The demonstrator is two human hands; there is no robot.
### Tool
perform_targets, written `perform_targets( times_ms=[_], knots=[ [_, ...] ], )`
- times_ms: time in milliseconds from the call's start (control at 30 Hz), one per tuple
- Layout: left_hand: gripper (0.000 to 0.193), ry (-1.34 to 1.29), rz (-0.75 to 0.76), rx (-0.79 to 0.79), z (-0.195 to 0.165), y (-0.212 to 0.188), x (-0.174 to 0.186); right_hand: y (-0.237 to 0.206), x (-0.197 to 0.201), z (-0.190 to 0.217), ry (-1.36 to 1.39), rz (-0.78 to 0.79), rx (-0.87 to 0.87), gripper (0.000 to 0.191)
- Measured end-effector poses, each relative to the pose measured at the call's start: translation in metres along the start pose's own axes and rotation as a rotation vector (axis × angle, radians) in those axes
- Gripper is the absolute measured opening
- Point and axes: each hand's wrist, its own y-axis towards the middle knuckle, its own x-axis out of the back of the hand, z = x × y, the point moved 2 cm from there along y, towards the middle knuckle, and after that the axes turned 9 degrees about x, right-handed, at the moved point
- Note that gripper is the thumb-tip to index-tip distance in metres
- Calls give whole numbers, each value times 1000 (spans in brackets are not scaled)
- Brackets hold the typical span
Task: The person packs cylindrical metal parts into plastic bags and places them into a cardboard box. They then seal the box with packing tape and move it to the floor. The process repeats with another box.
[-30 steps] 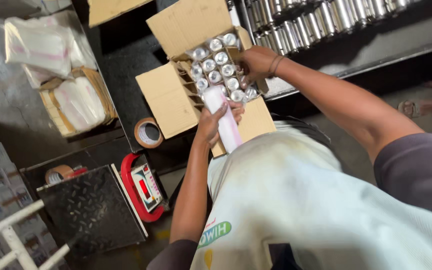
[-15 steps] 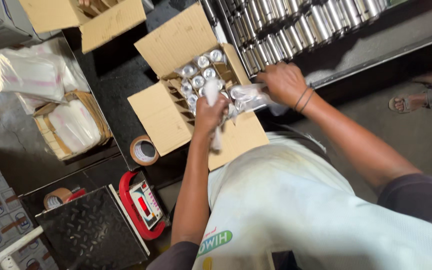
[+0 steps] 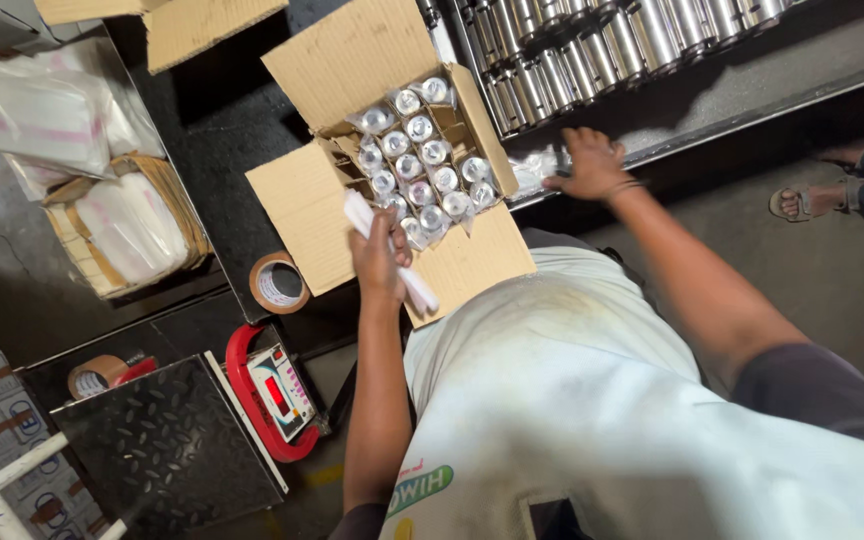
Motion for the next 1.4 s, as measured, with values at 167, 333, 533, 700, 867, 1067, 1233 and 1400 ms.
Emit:
perform_targets(
  times_ms=[167,333,533,700,867,1067,1233,1400],
  knots=[
    [24,284,41,11,18,-10,-19,-25,-7,2,191,-272,-160,22],
    [30,714,161,-249,-13,-14,-64,-36,47,8,641,49,-198,25],
    [22,1142,242,-319,-10,0,-129,-27,122,60,-198,182,89,38],
    [20,735,281,-419,-10,-21,-129,-21,124,99,1101,-39,87,56],
    [17,1032,-93,-685,-48,-33,-88,1,121,14,-259,-307,-106,56],
    [26,885,64,-484,-44,-32,-80,0,116,-36,95,-130,-462,52],
    [29,893,83,-637,-34,-34,-85,-26,89,58,1610,7,-135,57],
    [24,878,264,-307,-8,-25,-86,-19,57,103,708,-222,254,28]
  ],
)
